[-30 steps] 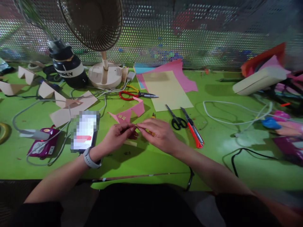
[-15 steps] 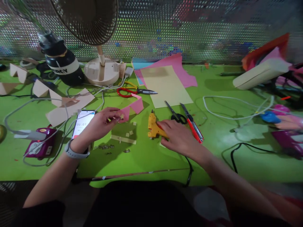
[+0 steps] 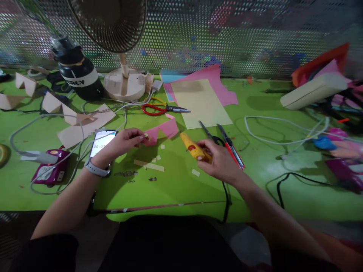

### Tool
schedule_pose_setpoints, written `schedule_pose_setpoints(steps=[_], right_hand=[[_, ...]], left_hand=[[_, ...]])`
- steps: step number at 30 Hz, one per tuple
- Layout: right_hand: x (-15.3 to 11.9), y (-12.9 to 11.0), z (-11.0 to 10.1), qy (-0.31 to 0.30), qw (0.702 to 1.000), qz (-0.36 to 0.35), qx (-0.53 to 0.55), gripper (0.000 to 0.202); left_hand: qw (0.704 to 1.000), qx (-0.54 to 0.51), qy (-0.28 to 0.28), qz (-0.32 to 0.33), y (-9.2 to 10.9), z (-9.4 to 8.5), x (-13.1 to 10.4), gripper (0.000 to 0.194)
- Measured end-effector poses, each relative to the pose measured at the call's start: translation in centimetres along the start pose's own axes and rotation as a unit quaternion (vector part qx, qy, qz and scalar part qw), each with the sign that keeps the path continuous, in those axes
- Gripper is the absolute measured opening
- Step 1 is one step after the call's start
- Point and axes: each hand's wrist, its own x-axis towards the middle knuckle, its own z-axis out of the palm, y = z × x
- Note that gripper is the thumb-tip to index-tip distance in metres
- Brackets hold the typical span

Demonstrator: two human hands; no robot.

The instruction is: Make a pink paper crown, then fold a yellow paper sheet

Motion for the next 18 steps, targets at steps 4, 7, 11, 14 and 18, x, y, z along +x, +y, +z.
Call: schedule_pose_setpoints(steps=[4, 7, 11, 14, 18], right_hand=[[1.1, -2.1, 0.8, -0.085, 0.980, 0.022, 0.177, 0.029], [1.7, -3.0, 1.7, -0.114, 0.974, -0.008, 0.195, 0.029], [1.8, -3.2, 2.5, -0.107, 0.977, -0.078, 0.165, 0.024], [1.6, -2.9, 2.9, -0.106, 0.977, -0.107, 0.149, 0.023], [1.5, -2.7, 3.2, -0.099, 0.980, -0.126, 0.115, 0.020]], left_hand=[[0.998, -0.057, 0.005, -0.008, 0.1, -0.2, 0.0, 0.020], [0.997, -0.078, 0.007, -0.007, 0.3, -0.2, -0.1, 0.019], [0.997, -0.082, 0.000, -0.004, 0.2, -0.2, -0.2, 0.023], [0.997, -0.076, -0.008, -0.001, 0.2, -0.1, -0.2, 0.026], [0.998, -0.063, -0.017, 0.007, 0.3, 0.1, -0.4, 0.029]])
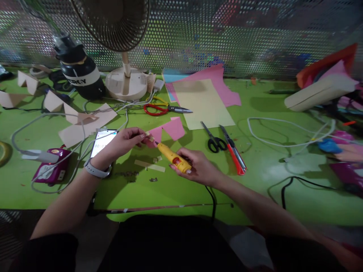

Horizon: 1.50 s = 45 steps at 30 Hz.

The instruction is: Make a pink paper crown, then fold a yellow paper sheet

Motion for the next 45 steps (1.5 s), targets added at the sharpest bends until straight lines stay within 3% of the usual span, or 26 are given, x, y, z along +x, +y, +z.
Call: schedule_pose_setpoints(steps=[9, 45], right_hand=[[-0.05, -0.08, 0.00, -0.001, 0.999, -0.013, -0.036, 0.017], [-0.64, 0.12, 0.09, 0.040, 0.992, -0.030, -0.116, 0.019]], left_hand=[[0.999, 0.034, -0.009, 0.009, 0.68, 0.27, -0.35, 0.031], [0.999, 0.048, -0.018, 0.008, 0.41, 0.25, -0.35, 0.034]])
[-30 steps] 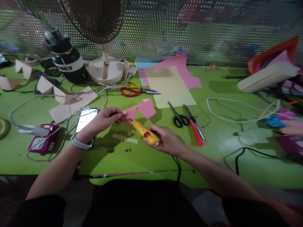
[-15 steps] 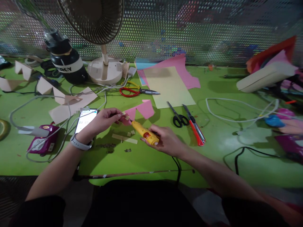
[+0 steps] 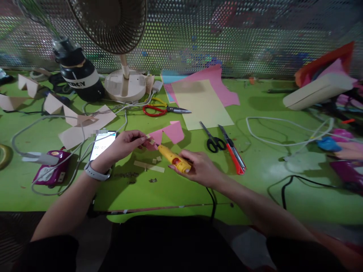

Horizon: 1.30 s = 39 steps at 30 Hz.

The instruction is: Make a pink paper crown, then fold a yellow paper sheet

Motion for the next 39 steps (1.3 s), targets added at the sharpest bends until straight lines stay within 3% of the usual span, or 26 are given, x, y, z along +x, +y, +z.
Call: schedule_pose_setpoints(steps=[11, 16, 18, 21, 23, 26, 28, 33, 39], right_hand=[[-0.1, 0.2, -0.4, 0.000, 1.000, 0.000, -0.015, 0.024], [-1.2, 2.0, -1.2, 0.016, 0.991, 0.000, -0.135, 0.023], [-1.7, 2.9, -1.6, -0.006, 0.985, -0.003, -0.172, 0.019], [-1.9, 3.4, -2.8, -0.050, 0.979, -0.019, -0.199, 0.033], [-1.3, 2.7, -3.8, -0.045, 0.981, -0.037, -0.184, 0.038], [0.9, 0.6, -4.4, 0.029, 0.992, -0.048, -0.116, 0.018], [3.0, -1.0, -4.1, 0.076, 0.993, -0.054, -0.072, 0.017], [6.8, -3.0, -1.9, 0.061, 0.996, -0.063, -0.033, 0.015], [7.0, -3.1, -0.9, 0.068, 0.996, -0.052, -0.041, 0.014]], left_hand=[[1.000, 0.011, 0.014, -0.001, -0.4, -0.1, 0.1, 0.033], [0.997, -0.010, 0.072, -0.002, -0.2, -0.1, 0.1, 0.032], [0.994, -0.034, 0.104, 0.003, 0.3, 0.1, -0.1, 0.032], [0.990, -0.070, 0.121, 0.016, 1.2, 0.6, -0.6, 0.029], [0.990, -0.081, 0.113, 0.028, 1.6, 0.9, -0.9, 0.027], [0.992, -0.081, 0.089, 0.051, 1.8, 1.3, -1.1, 0.025], [0.993, -0.075, 0.071, 0.065, 1.7, 1.5, -1.1, 0.026], [0.993, -0.052, 0.057, 0.090, 1.3, 1.8, -1.1, 0.024], [0.990, -0.008, 0.062, 0.123, 0.9, 2.1, -1.1, 0.023]])
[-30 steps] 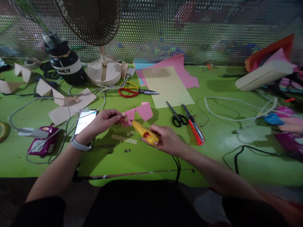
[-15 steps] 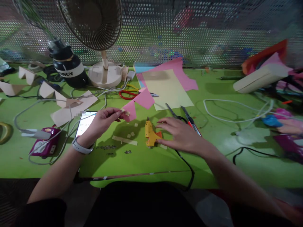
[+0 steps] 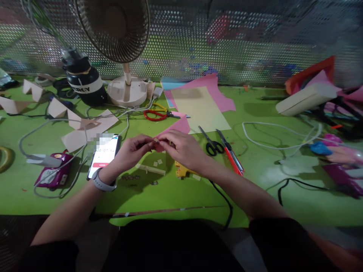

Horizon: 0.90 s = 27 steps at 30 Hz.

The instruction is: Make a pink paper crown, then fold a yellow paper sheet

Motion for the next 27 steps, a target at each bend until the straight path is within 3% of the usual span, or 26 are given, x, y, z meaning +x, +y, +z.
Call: schedule_pose_setpoints(steps=[10, 27], right_hand=[[-0.29, -0.37, 0.12, 0.031, 0.999, -0.028, -0.005, 0.014], [-0.01, -0.34, -0.12, 0.035, 0.995, 0.026, 0.088, 0.011]], left_hand=[[0.998, 0.052, -0.002, 0.020, -0.42, 0.25, -0.06, 0.023], [1.000, 0.026, 0.006, 0.015, -0.19, 0.41, -0.12, 0.021]])
